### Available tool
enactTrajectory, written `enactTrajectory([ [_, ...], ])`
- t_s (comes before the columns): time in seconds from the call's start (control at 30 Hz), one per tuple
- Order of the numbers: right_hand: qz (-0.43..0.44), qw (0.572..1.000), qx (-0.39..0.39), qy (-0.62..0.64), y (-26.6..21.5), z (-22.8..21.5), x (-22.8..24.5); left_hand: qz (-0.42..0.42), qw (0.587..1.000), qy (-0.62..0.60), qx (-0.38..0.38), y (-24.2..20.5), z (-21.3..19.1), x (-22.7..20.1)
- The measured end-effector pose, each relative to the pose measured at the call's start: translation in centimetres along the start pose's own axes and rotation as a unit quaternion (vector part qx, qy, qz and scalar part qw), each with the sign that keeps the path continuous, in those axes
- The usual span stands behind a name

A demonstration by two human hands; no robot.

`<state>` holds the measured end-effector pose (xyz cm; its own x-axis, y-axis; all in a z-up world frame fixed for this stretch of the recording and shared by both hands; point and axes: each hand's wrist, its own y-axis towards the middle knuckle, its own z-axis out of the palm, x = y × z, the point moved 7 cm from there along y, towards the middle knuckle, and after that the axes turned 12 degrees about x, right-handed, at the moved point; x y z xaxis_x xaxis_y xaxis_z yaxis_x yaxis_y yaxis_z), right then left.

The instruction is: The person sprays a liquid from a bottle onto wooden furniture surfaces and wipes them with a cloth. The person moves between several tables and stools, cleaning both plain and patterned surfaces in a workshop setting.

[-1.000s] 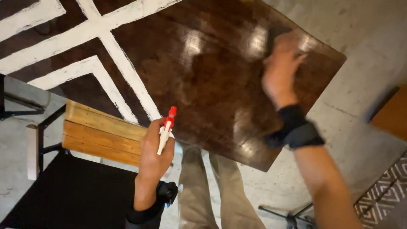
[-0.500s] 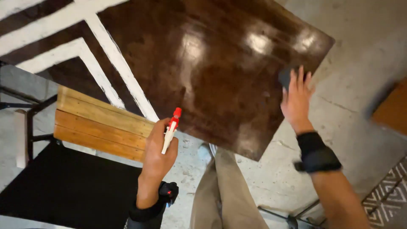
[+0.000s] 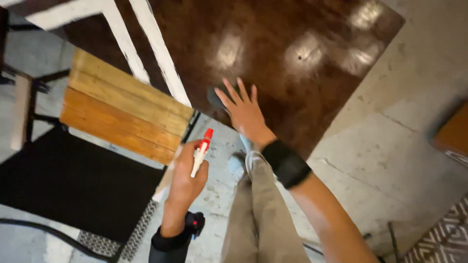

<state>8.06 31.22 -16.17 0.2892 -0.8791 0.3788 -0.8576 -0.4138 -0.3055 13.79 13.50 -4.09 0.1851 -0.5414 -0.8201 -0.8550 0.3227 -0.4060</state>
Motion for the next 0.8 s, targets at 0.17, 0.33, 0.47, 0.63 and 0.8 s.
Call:
enactTrajectory([
  [0.17, -0.019, 0.999, 0.025, 0.006, -8.2, -0.6, -1.6, 0.073, 0.997, -0.007, -0.022, -3.7, 0.2, -1.6],
  [0.33, 0.069, 0.997, -0.044, -0.008, -26.9, -2.3, -16.0, 0.111, 0.992, -0.054, -0.037, -8.4, -1.6, -5.1],
  [0.47, 0.385, 0.920, -0.068, 0.027, -42.6, -5.5, -26.7, 0.149, 0.989, -0.005, -0.022, -11.8, -2.4, -8.4],
  [0.63, 0.384, 0.890, -0.238, 0.060, -46.4, -13.2, -23.3, 0.072, 0.997, -0.029, -0.013, -14.1, -4.0, -13.1],
  [0.8, 0.211, 0.912, -0.326, 0.130, -44.9, -18.7, -14.9, 0.168, 0.984, -0.018, -0.056, -18.0, -5.1, -18.7],
])
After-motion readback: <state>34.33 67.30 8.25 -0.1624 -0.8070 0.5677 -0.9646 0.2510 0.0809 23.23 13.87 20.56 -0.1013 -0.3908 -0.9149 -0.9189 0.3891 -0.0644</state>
